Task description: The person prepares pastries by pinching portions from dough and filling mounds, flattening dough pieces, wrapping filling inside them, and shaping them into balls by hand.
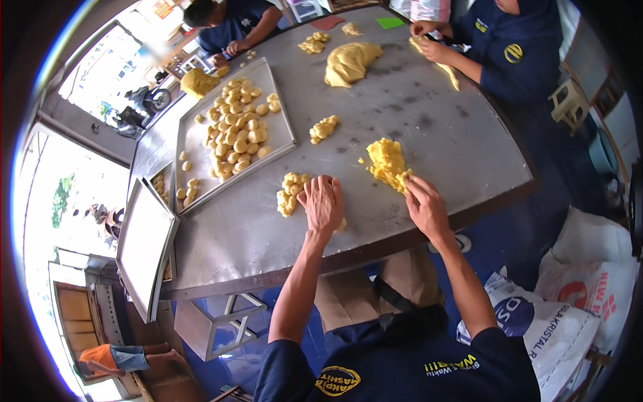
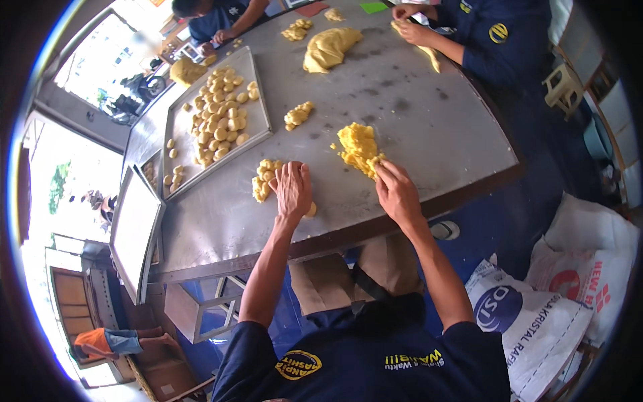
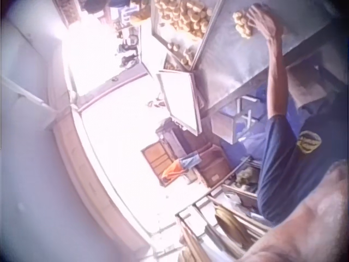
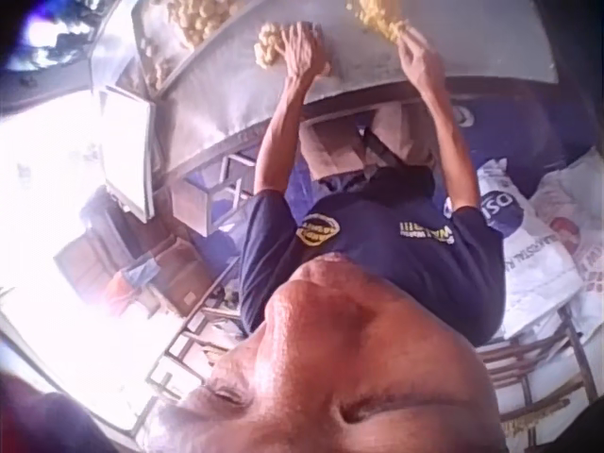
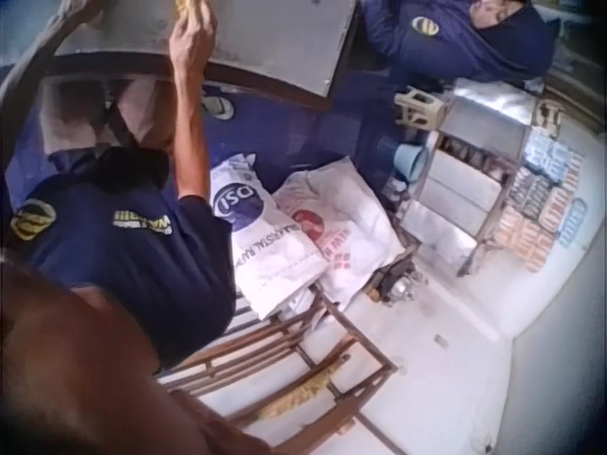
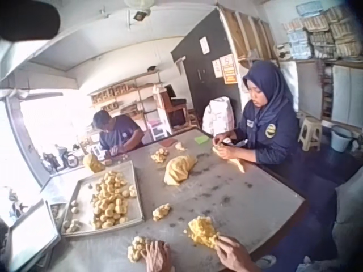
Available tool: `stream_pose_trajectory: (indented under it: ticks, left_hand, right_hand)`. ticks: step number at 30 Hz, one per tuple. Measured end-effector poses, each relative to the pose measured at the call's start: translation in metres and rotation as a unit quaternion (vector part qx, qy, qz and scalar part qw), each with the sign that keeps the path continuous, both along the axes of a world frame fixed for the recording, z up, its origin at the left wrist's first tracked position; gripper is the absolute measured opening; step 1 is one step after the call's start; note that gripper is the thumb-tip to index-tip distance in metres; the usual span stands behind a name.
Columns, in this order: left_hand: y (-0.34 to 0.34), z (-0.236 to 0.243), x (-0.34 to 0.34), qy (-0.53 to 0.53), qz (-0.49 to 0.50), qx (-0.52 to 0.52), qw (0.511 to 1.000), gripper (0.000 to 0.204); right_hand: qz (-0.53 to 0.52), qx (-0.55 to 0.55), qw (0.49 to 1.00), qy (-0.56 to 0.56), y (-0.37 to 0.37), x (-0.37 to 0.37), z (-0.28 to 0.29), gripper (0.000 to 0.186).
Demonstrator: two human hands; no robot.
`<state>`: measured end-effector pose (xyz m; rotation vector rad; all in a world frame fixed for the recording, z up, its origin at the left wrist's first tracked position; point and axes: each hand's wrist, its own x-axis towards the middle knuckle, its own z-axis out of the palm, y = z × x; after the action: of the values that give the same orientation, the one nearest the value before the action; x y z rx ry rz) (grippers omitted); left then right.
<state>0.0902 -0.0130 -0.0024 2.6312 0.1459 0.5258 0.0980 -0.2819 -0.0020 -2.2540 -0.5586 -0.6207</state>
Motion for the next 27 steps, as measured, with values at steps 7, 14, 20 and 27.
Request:
stream_pose_trajectory:
  ticks: [7,14,20,27]
  left_hand:
    - [0.012,0.026,-0.101,0.044,-0.185,-0.009,0.982,0.037]
    - [0.088,0.065,-0.061,-0.157,0.044,-0.151,0.975,0.059]
    - [0.139,0.007,-0.049,-0.028,-0.078,0.025,0.996,0.043]
    - [0.134,0.007,-0.070,-0.029,0.033,-0.078,0.996,0.030]
  right_hand:
    - [-0.013,-0.010,1.000,0.006,-0.010,0.003,-0.009,0.022]
    - [0.003,0.015,0.999,0.029,-0.002,0.015,0.002,0.057]
    - [0.070,-0.059,0.996,0.024,0.008,0.018,0.005,0.083]
    - [0.008,-0.070,0.996,0.057,-0.010,0.011,0.023,0.040]
